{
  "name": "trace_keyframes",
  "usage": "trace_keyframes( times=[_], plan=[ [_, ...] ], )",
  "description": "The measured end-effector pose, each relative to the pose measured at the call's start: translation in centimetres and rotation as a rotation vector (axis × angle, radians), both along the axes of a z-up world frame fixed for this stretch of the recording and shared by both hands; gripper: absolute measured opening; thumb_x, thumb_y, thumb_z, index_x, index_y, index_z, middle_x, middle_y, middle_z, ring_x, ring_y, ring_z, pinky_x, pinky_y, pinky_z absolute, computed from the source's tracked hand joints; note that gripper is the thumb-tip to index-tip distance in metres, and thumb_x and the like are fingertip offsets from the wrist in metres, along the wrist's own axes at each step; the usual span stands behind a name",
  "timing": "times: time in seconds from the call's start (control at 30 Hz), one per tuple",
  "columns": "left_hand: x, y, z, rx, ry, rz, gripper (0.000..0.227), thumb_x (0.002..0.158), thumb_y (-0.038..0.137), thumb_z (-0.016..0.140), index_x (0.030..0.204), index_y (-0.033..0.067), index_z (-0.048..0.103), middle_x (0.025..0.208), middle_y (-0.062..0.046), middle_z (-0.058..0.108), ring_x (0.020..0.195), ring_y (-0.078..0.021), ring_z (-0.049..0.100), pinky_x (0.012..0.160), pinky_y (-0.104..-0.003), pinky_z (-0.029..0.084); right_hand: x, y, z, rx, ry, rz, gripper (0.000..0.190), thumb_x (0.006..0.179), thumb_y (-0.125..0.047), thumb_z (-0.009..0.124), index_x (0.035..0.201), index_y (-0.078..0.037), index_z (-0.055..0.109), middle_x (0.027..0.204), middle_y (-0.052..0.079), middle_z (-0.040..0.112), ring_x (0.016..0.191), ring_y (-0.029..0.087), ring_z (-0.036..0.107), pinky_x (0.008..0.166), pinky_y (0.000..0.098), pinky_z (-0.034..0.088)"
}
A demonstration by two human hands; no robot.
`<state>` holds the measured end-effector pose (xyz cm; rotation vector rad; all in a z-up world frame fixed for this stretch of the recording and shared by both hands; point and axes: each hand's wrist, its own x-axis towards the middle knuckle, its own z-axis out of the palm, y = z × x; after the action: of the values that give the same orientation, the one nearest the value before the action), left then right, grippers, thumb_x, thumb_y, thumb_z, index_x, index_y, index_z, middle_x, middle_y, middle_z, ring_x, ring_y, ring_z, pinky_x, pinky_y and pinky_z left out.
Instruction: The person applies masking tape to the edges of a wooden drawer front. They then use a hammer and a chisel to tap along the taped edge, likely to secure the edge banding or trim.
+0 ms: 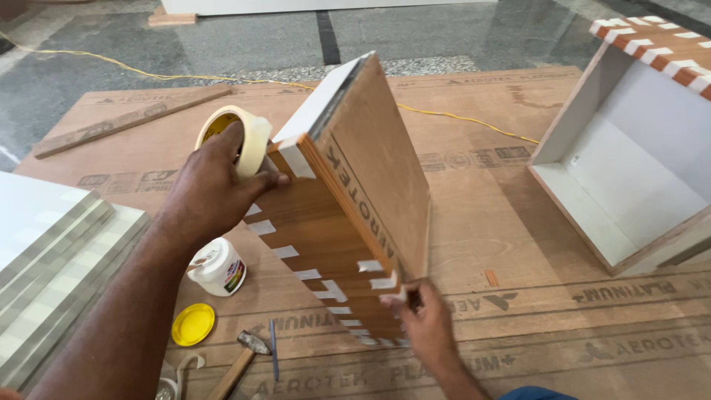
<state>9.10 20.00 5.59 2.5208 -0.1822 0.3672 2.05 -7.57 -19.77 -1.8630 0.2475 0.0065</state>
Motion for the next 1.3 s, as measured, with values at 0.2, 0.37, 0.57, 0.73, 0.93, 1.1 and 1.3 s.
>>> trace_keyframes(
  times=[0.2,0.37,0.57,0.73,0.93,1.1,1.3],
  plan=[
    [-1.5,0.2,-3.2,-0.257,0.049,0.197,0.034,0.086,0.026,0.082,0.1,0.0047,0.06,0.086,-0.011,0.073,0.074,-0.021,0.069,0.07,-0.041,0.055,2.5,-5.4,6.8,-0.361,0.034,0.159,0.037,0.083,-0.034,0.078,0.108,-0.009,0.068,0.107,0.008,0.072,0.098,0.019,0.071,0.089,0.0372,0.061],
    [-4.1,0.4,-9.7,-0.66,0.188,0.363,0.03,0.09,0.017,0.077,0.107,0.0044,0.057,0.086,-0.008,0.071,0.07,-0.017,0.068,0.06,-0.033,0.057,2.2,-8.1,8.6,-0.676,-0.066,0.279,0.045,0.079,-0.039,0.079,0.114,-0.014,0.066,0.113,0.002,0.067,0.105,0.018,0.068,0.091,0.0391,0.058],
    [-4.7,-1.3,-19.9,-0.949,0.133,0.196,0.03,0.089,0.009,0.073,0.112,0.002,0.057,0.091,-0.006,0.07,0.076,-0.0136,0.07,0.052,-0.032,0.057,0.9,-11.9,7.4,-0.879,0.054,0.307,0.044,0.083,-0.046,0.073,0.112,-0.014,0.066,0.115,0.002,0.066,0.103,0.019,0.069,0.092,0.0368,0.058],
    [-3.4,-3.4,-29.4,-0.925,0.294,0.251,0.045,0.09,0.01,0.067,0.133,0.0107,0.052,0.096,-0.008,0.072,0.078,-0.0181,0.07,0.058,-0.034,0.057,0.0,-14.4,3.5,-0.965,-0.201,0.313,0.043,0.08,-0.043,0.074,0.104,-0.009,0.064,0.109,0.006,0.065,0.108,0.026,0.062,0.088,0.0409,0.053],
    [-5.3,-5.3,-35.8,-0.904,0.305,0.243,0.045,0.089,0.016,0.078,0.127,0.0071,0.056,0.105,-0.006,0.074,0.092,-0.0148,0.071,0.078,-0.033,0.057,-0.6,-14.5,2.1,-1.048,-0.093,0.325,0.047,0.078,-0.047,0.077,0.1,-0.008,0.064,0.105,0.006,0.066,0.108,0.025,0.063,0.091,0.0406,0.052],
    [-4.4,-4.5,-38.5,-0.985,0.493,0.254,0.033,0.092,0.017,0.074,0.12,0.003,0.061,0.102,-0.009,0.075,0.09,-0.0209,0.072,0.079,-0.035,0.057,-0.8,-13.6,-0.4,-1.085,-0.201,0.368,0.044,0.079,-0.043,0.078,0.1,-0.007,0.065,0.104,0.009,0.066,0.108,0.03,0.061,0.092,0.0425,0.051],
    [-4.6,-3.1,-38.0,-1.223,0.147,0.285,0.029,0.091,0.006,0.074,0.119,0.0014,0.067,0.11,-0.008,0.076,0.099,-0.016,0.07,0.086,-0.029,0.054,-1.7,-13.6,-1.9,-0.992,-0.184,0.22,0.053,0.076,-0.041,0.083,0.112,-0.006,0.068,0.109,0.014,0.066,0.109,0.034,0.06,0.093,0.0459,0.05]
  ],
)
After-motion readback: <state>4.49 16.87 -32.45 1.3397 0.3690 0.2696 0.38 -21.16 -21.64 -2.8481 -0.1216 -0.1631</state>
